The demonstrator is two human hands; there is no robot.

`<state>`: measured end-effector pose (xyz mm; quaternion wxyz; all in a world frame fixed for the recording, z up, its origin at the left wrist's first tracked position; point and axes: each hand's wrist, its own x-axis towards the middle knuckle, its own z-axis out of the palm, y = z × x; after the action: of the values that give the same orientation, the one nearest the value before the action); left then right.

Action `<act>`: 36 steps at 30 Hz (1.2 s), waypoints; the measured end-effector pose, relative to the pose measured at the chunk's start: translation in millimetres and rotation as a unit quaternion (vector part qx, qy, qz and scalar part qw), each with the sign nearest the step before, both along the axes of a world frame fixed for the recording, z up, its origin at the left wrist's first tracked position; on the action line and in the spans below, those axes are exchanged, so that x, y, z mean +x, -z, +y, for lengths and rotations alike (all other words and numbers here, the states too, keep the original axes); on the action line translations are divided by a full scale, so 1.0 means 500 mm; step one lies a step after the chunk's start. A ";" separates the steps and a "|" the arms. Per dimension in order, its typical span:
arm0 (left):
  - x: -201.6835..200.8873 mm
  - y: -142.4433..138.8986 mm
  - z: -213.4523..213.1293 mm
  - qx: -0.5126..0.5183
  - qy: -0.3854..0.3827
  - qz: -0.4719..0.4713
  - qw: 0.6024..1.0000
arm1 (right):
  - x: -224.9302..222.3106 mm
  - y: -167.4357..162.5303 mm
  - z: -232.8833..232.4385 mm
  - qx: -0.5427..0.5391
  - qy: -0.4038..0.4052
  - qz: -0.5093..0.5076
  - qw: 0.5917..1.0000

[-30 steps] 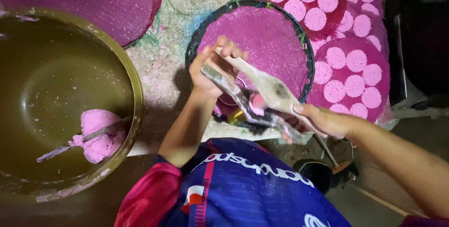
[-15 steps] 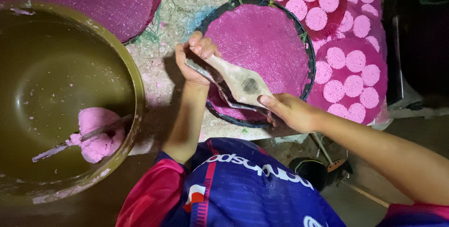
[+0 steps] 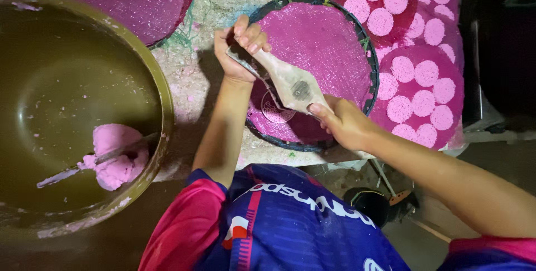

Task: The person loads pink paste into a handheld extruder press and squeezes it to deposit round discs onto round mesh trays. They fill a tray with discs, move the finished tray aside, and continue extruding more discs onto the next tray.

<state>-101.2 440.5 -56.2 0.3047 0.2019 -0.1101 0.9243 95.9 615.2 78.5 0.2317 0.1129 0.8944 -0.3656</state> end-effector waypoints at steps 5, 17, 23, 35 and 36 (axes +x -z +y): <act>0.008 0.004 -0.040 -0.025 -0.018 -0.014 0.999 | 0.005 0.023 -0.021 -0.056 -0.004 -0.042 0.998; 0.008 -0.003 0.009 -0.019 -0.015 -0.034 0.999 | -0.004 0.015 0.013 -0.009 0.038 -0.047 0.998; 0.031 -0.017 0.011 -0.040 -0.025 -0.046 0.998 | -0.001 0.017 0.024 0.026 0.031 -0.065 0.997; 0.090 -0.037 -0.098 -0.574 -0.191 0.251 0.755 | 0.082 0.079 0.051 -0.253 0.044 0.142 0.956; 0.119 -0.028 -0.104 -0.589 -0.214 0.367 0.688 | 0.095 0.080 0.059 -0.297 0.057 0.154 0.941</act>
<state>-41.6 388.5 -42.0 0.1710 0.3217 0.6236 0.6916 143.2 644.7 38.4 0.0932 0.0326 0.7621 -0.6399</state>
